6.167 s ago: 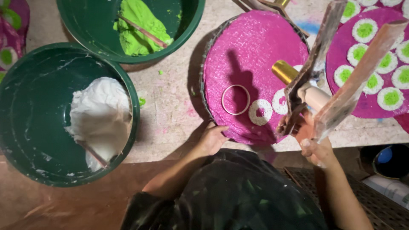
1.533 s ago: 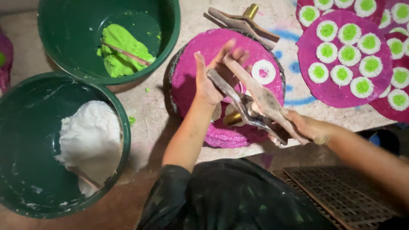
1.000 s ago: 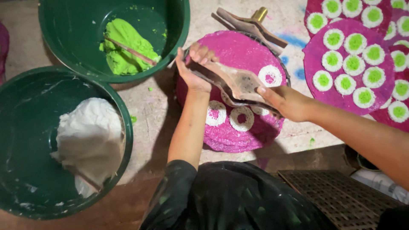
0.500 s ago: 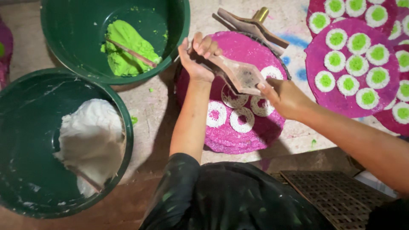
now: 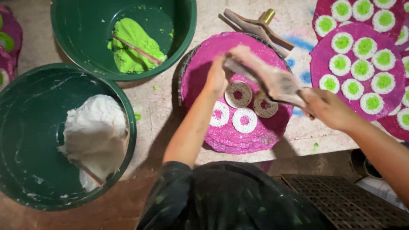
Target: The person prepares traditional sweets by filling a mold with white and green dough and pressing it onto a pink circular base.
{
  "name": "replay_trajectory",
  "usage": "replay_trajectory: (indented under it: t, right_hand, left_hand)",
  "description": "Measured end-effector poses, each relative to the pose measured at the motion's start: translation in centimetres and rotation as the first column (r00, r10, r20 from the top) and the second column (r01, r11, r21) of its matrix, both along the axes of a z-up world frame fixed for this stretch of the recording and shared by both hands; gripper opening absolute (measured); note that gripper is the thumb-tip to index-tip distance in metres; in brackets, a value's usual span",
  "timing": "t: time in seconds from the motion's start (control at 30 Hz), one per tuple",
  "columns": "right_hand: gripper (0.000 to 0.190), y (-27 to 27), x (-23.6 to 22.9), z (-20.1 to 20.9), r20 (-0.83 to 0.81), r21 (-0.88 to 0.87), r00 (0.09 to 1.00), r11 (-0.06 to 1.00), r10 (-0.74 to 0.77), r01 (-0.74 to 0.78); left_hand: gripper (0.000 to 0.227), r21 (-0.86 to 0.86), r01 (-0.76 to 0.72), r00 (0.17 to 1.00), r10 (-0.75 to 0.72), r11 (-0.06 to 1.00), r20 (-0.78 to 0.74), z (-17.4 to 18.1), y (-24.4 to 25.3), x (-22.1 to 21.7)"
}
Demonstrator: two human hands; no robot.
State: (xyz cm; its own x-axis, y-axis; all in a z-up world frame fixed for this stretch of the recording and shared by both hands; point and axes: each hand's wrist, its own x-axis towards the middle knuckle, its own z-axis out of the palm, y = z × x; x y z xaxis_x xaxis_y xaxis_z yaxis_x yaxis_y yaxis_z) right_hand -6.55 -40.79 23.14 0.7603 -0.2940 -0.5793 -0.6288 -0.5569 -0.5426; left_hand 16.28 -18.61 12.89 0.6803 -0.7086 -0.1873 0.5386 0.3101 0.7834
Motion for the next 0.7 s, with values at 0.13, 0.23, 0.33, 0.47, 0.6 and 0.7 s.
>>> replay_trajectory:
  t: [0.13,0.23,0.33,0.47,0.6,0.7]
  right_hand:
    - [0.090,-2.2,-5.8,-2.5,0.135,0.126,0.959,0.964,-0.250,0.234]
    - [0.091,-1.2,-8.6,-5.2,0.332,0.570,0.808,0.786,-0.486,0.239]
    - [0.092,0.6,-10.9,-6.7,0.323,0.743,0.675,0.620,-0.663,0.254]
    - [0.094,2.8,-12.9,-7.6,0.371,0.804,0.524,0.548,-0.766,0.231]
    - [0.090,4.2,-14.5,-7.6,0.389,0.813,0.411,0.516,-0.825,0.267]
    - [0.091,3.9,-16.0,-7.9,0.418,0.796,0.373,0.532,-0.828,0.288]
  left_hand:
    - [0.080,0.617,0.100,0.635,-0.527,0.781,0.564,2.0,3.0,-1.0]
    - [0.108,0.810,-0.001,0.291,-0.775,0.586,0.561,3.2,4.1,-2.3]
    - [0.114,0.864,0.009,0.227,-0.842,0.504,0.489,3.9,4.3,-3.3]
    - [0.113,0.856,-0.020,0.228,-0.832,0.516,0.507,3.8,4.2,-3.0]
    - [0.114,0.826,0.009,0.301,-0.789,0.563,0.535,2.8,3.5,-1.1]
    - [0.114,0.811,-0.055,0.295,-0.767,0.582,0.570,2.1,0.9,1.0]
